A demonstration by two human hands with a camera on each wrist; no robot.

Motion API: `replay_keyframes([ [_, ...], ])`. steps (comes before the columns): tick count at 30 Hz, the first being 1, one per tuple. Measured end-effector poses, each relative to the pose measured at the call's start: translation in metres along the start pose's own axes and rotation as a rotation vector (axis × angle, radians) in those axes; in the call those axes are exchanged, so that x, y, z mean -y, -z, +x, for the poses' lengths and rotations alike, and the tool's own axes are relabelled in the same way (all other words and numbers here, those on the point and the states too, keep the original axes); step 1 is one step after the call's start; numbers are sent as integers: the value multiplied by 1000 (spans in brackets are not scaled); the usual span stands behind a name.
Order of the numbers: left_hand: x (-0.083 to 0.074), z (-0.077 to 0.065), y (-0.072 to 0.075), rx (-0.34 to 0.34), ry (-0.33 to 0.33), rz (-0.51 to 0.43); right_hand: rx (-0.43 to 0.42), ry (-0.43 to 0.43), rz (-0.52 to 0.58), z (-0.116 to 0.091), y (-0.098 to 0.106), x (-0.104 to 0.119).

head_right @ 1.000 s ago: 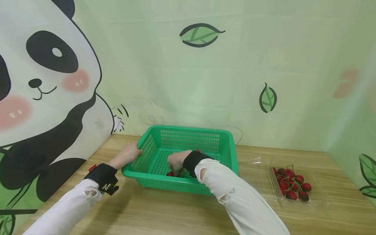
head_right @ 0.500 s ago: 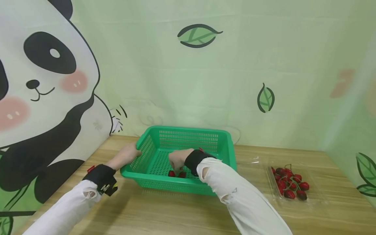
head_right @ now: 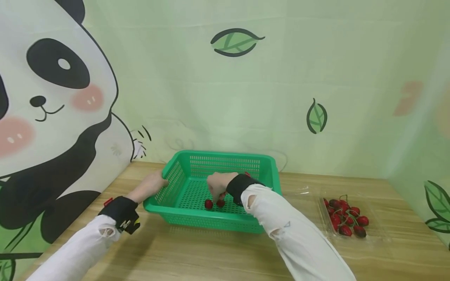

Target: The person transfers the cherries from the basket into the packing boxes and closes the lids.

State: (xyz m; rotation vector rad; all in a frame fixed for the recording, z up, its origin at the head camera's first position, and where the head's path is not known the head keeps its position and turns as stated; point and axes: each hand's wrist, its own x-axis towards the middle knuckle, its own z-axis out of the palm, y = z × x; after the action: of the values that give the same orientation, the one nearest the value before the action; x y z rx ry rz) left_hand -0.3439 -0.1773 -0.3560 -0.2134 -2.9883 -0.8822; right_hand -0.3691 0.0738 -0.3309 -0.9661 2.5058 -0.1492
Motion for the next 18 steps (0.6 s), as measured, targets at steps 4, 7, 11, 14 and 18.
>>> replay_keyframes([
  [4,0,0,0,-11,-20,9,-28,1,14,-5,4,-4],
  [7,0,-1,0,-13,-23,11,-38,-5,32,-11,8,-6],
  [11,-1,-1,0,-12,-22,1,-49,-1,46,-17,13,-11],
  [14,-1,-2,0,-15,-21,-6,-63,13,48,-22,16,-15],
  [18,-1,-2,-1,-15,-10,-4,-86,20,57,-29,21,-20],
])
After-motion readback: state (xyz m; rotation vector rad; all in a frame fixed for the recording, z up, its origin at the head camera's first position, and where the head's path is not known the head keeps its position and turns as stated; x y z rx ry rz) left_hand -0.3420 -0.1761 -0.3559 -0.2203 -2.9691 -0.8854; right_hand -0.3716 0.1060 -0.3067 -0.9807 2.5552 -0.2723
